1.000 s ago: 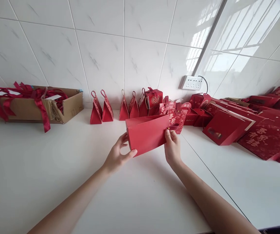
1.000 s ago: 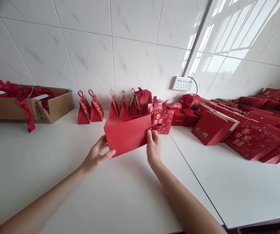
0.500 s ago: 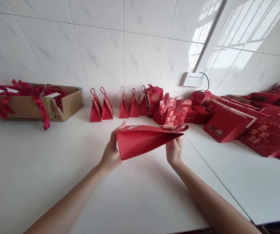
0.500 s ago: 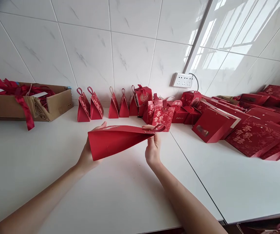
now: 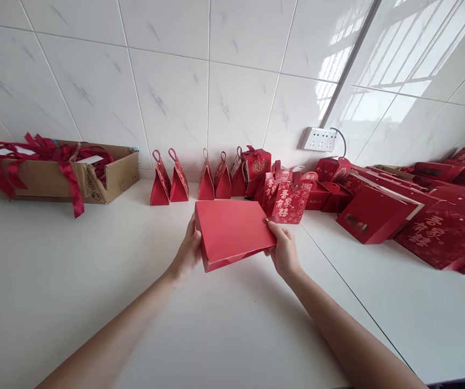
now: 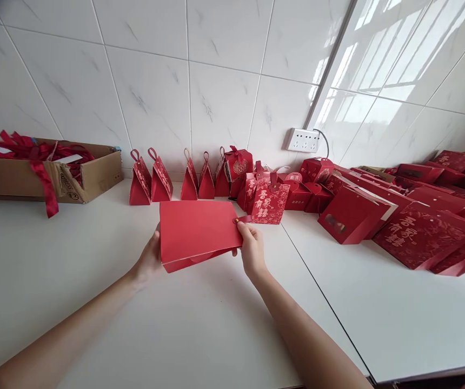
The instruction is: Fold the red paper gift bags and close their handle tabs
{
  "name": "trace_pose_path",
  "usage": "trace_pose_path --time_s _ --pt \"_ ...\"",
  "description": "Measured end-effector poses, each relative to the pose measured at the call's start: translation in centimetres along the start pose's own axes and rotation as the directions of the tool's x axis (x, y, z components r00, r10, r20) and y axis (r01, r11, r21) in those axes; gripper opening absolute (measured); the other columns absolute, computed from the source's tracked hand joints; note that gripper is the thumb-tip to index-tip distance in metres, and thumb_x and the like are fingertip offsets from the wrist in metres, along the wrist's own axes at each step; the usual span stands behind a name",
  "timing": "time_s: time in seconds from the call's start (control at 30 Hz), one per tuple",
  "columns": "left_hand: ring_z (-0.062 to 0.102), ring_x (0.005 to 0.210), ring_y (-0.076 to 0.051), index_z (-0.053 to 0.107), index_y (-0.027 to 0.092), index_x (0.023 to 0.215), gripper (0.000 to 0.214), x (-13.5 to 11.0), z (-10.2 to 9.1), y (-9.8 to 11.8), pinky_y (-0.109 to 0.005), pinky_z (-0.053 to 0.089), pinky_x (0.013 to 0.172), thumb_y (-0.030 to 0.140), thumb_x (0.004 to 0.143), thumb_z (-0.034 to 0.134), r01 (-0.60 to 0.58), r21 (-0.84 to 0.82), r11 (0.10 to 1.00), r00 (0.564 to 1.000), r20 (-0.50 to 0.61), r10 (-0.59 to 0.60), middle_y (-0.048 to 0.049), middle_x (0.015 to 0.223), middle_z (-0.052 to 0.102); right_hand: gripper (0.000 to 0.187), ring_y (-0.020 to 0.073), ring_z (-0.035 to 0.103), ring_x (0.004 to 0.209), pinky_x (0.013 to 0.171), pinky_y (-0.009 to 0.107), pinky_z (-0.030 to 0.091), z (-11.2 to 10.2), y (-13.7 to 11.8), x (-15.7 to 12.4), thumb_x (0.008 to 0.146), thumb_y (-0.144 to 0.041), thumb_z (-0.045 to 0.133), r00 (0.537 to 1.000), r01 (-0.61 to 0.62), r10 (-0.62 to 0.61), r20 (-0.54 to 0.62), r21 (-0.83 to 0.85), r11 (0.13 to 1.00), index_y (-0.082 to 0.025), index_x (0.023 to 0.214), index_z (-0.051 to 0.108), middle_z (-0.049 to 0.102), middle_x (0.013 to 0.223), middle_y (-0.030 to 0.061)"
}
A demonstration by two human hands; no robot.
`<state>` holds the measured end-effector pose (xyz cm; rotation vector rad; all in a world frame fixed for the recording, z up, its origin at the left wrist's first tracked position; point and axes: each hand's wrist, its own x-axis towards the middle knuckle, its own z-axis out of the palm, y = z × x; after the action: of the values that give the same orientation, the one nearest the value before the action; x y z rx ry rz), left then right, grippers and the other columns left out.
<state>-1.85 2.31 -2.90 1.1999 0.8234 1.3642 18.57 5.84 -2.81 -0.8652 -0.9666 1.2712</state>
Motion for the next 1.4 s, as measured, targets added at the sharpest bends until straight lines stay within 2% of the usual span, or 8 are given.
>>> trace_pose_path --time_s 0.13,0.33,0.67,0.9,1.0,1.13,1.27,1.4 --pt "0.066 0.099 -0.024 0.063 0.023 0.106 0.055 0.6 -0.1 0.4 -0.028 0.056 0.072 0.069 0.076 0.060 0.114 -0.066 0.991 0.981 -0.153 -0.122 -0.0046 0.109 0.069 0.034 0.0065 0.033 0.029 0.037 0.023 0.037 0.5 -0.1 -0.3 0.071 -0.039 0.061 0.992 -0.114 0.108 0.069 0.098 0.989 -0.020 0.046 0.048 0.039 0.033 -0.0056" --pt "0.054 0.044 -0.013 0.058 0.018 0.074 0.054 0.5 -0.1 0.1 -0.027 0.047 0.045 0.071 0.070 0.064 0.123 0.082 0.989 0.992 0.003 -0.123 0.0011 0.057 0.060 0.039 0.0018 0.015 0.027 0.030 0.015 0.025 0.1 -0.7 0.2 0.064 -0.030 0.061 0.947 -0.316 0.312 0.072 0.363 0.876 -0.022 0.046 0.027 0.024 0.030 -0.0116" --pt "0.054 0.042 -0.012 0.058 0.017 0.082 0.048 0.5 -0.5 -0.1 -0.028 0.046 0.047 0.065 0.078 0.062 0.074 0.141 0.987 0.997 -0.020 -0.072 0.0017 0.060 0.062 0.035 0.0031 0.017 0.030 0.029 0.015 0.025 -0.4 -0.1 0.6 0.059 -0.032 0.061 0.957 -0.290 0.281 0.074 0.263 0.920 -0.023 0.050 0.029 0.021 0.032 -0.0124" --pt "0.068 0.081 -0.022 0.061 0.020 0.103 0.047 0.8 -0.6 -0.3 -0.033 0.054 0.068 0.062 0.081 0.057 0.112 0.057 0.992 0.938 -0.337 -0.087 -0.0044 0.090 0.071 0.029 0.0100 0.047 0.042 0.033 0.021 0.042 -0.5 0.7 0.9 0.063 -0.039 0.074 0.973 -0.212 0.212 0.088 -0.005 0.977 -0.017 0.056 0.056 0.049 0.048 -0.0026" --pt "0.065 0.105 -0.028 0.061 0.023 0.117 0.057 0.7 -0.7 -0.4 -0.039 0.054 0.084 0.067 0.085 0.046 0.124 0.038 0.992 0.954 -0.279 -0.109 -0.0085 0.112 0.070 0.035 0.0096 0.047 0.051 0.033 0.019 0.045 -0.2 1.0 0.6 0.061 -0.045 0.080 0.990 -0.134 0.137 0.038 -0.068 0.989 -0.017 0.061 0.061 0.052 0.059 -0.0020" --pt "0.057 0.121 -0.030 0.046 0.020 0.137 0.069 0.4 -0.6 -0.7 -0.041 0.048 0.099 0.061 0.083 0.053 -0.050 0.266 0.963 0.988 -0.127 0.087 -0.0121 0.135 0.057 0.039 0.0098 0.048 0.055 0.037 0.019 0.048 -0.6 1.5 0.9 0.060 -0.053 0.079 0.998 -0.050 0.046 -0.047 -0.087 0.995 -0.019 0.066 0.061 0.053 0.063 -0.0027" --pt "0.053 0.125 -0.030 0.024 0.021 0.149 0.090 -0.3 -0.7 -1.4 -0.044 0.045 0.104 0.040 0.074 0.070 -0.284 0.566 0.774 0.957 0.120 0.264 -0.0144 0.143 0.049 0.040 0.0110 0.052 0.061 0.049 0.024 0.054 -1.3 1.6 1.7 0.064 -0.057 0.074 0.993 0.045 -0.053 -0.107 -0.072 0.996 -0.020 0.067 0.057 0.053 0.065 -0.0036" --pt "0.050 0.131 -0.031 0.027 0.025 0.147 0.083 -0.8 -0.9 -1.8 -0.046 0.043 0.108 0.027 0.075 0.068 -0.446 0.675 0.588 0.893 0.297 0.338 -0.0129 0.146 0.048 0.034 0.0125 0.054 0.068 0.053 0.024 0.051 -1.5 1.3 2.0 0.068 -0.052 0.072 0.980 0.137 -0.148 -0.136 -0.091 0.986 -0.021 0.075 0.061 0.059 0.075 -0.0023"
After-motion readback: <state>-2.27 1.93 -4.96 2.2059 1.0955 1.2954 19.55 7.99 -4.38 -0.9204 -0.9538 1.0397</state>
